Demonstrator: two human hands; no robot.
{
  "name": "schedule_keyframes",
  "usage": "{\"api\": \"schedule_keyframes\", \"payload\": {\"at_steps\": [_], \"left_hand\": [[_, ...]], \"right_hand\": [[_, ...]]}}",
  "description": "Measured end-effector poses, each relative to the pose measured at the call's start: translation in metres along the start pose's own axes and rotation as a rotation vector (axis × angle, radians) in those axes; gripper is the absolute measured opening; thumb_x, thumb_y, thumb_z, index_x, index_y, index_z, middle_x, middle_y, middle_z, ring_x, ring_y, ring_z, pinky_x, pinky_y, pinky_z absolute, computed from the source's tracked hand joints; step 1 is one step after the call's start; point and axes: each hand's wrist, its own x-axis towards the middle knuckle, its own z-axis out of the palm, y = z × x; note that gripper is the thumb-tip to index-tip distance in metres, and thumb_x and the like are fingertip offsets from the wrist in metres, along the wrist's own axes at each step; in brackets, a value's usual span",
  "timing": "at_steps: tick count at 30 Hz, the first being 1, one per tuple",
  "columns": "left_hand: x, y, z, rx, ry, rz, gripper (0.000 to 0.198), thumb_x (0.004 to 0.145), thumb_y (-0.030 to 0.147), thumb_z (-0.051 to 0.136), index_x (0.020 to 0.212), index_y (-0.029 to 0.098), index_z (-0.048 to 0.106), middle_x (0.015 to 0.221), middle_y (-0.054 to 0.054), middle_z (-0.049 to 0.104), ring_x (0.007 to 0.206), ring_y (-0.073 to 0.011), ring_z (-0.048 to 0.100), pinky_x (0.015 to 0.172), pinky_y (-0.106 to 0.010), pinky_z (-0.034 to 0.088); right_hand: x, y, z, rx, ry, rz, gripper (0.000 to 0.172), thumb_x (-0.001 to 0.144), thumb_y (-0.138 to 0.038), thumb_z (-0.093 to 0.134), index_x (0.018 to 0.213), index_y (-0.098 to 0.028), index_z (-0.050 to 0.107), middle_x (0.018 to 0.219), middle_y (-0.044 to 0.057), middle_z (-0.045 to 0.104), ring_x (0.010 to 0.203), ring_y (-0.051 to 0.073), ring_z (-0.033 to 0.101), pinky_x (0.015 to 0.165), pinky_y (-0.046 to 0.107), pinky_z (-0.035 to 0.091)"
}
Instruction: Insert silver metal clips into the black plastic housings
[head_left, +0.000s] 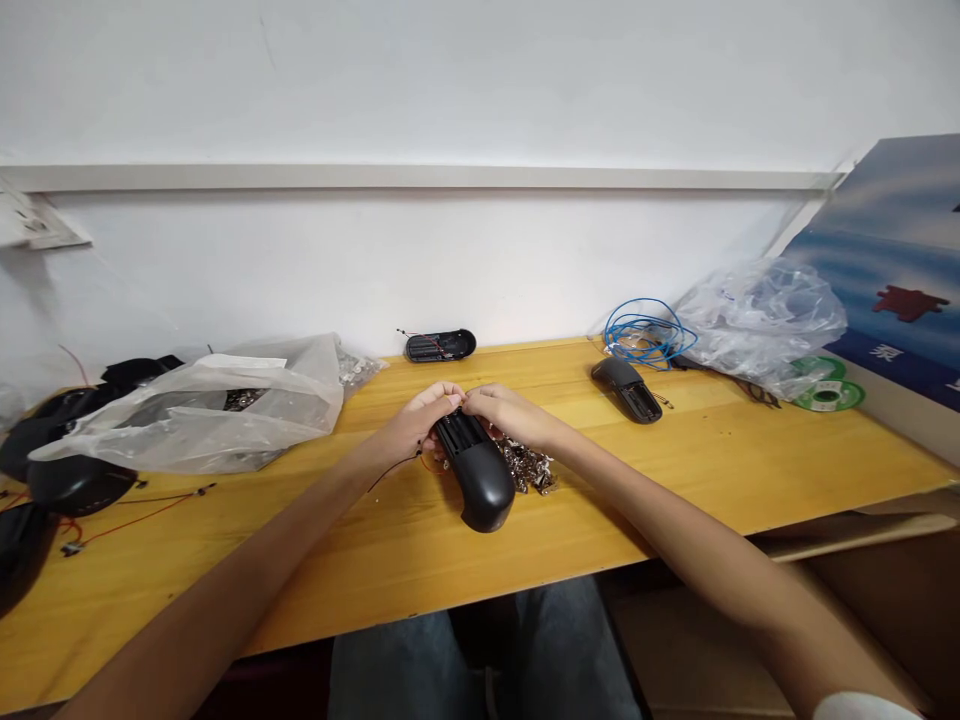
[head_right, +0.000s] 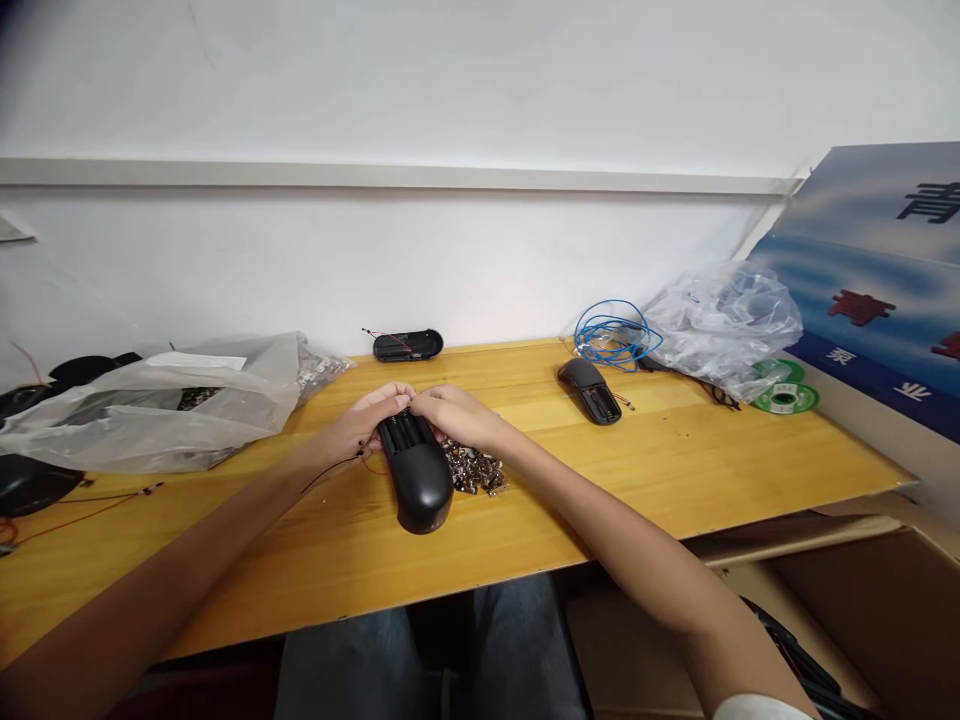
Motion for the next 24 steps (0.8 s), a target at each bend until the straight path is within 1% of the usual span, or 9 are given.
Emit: {"api": "schedule_keyframes", "payload": {"at_steps": [5, 8, 12, 14, 18, 21, 24], "left_hand": [[0.0002, -0.0020, -0.0004, 0.014, -0.038, 0.003, 0.044, 0.085, 0.059, 0.073, 0.091, 0.020, 0.053, 0.060, 0.007, 0.051, 0.040, -0.0052, 0.035, 0.038, -0.018, 0.025], [-0.0003, -0.0019, -0.0002, 0.027, -0.015, 0.018, 0.042, 0.086, 0.057, 0.072, 0.089, 0.019, 0.055, 0.062, 0.006, 0.052, 0.042, -0.0048, 0.035, 0.039, -0.017, 0.025], [-0.0002, -0.0013, 0.0009, 0.016, -0.006, 0.003, 0.040, 0.087, 0.055, 0.071, 0.086, 0.019, 0.053, 0.063, 0.004, 0.055, 0.042, -0.0046, 0.033, 0.038, -0.017, 0.022], [0.0000, -0.0015, 0.0012, 0.010, -0.008, -0.008, 0.040, 0.086, 0.055, 0.071, 0.085, 0.020, 0.052, 0.063, 0.004, 0.055, 0.041, -0.0043, 0.032, 0.038, -0.017, 0.022], [0.0000, -0.0030, 0.0001, 0.030, -0.006, -0.020, 0.040, 0.086, 0.056, 0.071, 0.085, 0.020, 0.052, 0.057, 0.008, 0.048, 0.040, -0.0045, 0.028, 0.038, -0.017, 0.021], [0.0001, -0.0045, -0.0023, 0.051, -0.010, -0.021, 0.042, 0.085, 0.058, 0.072, 0.086, 0.020, 0.053, 0.058, 0.007, 0.048, 0.040, -0.0049, 0.030, 0.038, -0.018, 0.020], [0.0012, -0.0064, -0.0060, 0.084, -0.038, -0.004, 0.046, 0.084, 0.061, 0.073, 0.088, 0.020, 0.055, 0.060, 0.006, 0.050, 0.041, -0.0053, 0.033, 0.039, -0.019, 0.019]], "right_hand": [[-0.0005, 0.0006, 0.0002, -0.013, -0.012, 0.041, 0.027, 0.087, -0.036, 0.056, 0.065, -0.023, 0.048, 0.060, 0.000, 0.049, 0.057, 0.016, 0.043, 0.055, 0.031, 0.034], [0.0009, 0.0026, -0.0006, -0.014, -0.016, 0.040, 0.027, 0.087, -0.036, 0.054, 0.065, -0.022, 0.050, 0.060, 0.002, 0.052, 0.058, 0.017, 0.047, 0.054, 0.031, 0.036], [0.0013, 0.0033, -0.0009, -0.039, -0.020, 0.022, 0.029, 0.089, -0.037, 0.052, 0.064, -0.022, 0.051, 0.060, 0.002, 0.053, 0.058, 0.016, 0.047, 0.054, 0.030, 0.036], [0.0006, 0.0025, -0.0004, -0.049, -0.025, 0.014, 0.030, 0.090, -0.037, 0.052, 0.065, -0.022, 0.050, 0.060, 0.001, 0.052, 0.057, 0.015, 0.046, 0.054, 0.030, 0.036], [-0.0009, 0.0012, 0.0013, -0.053, -0.021, 0.018, 0.029, 0.090, -0.036, 0.052, 0.064, -0.022, 0.049, 0.059, -0.001, 0.050, 0.056, 0.014, 0.044, 0.056, 0.029, 0.036], [-0.0016, 0.0013, 0.0021, -0.067, -0.013, 0.015, 0.031, 0.091, -0.035, 0.053, 0.063, -0.022, 0.048, 0.060, -0.001, 0.050, 0.057, 0.014, 0.044, 0.058, 0.029, 0.036], [-0.0025, 0.0014, 0.0017, -0.075, -0.025, 0.005, 0.030, 0.091, -0.034, 0.054, 0.063, -0.021, 0.050, 0.061, 0.000, 0.052, 0.058, 0.014, 0.046, 0.059, 0.029, 0.036]]}}
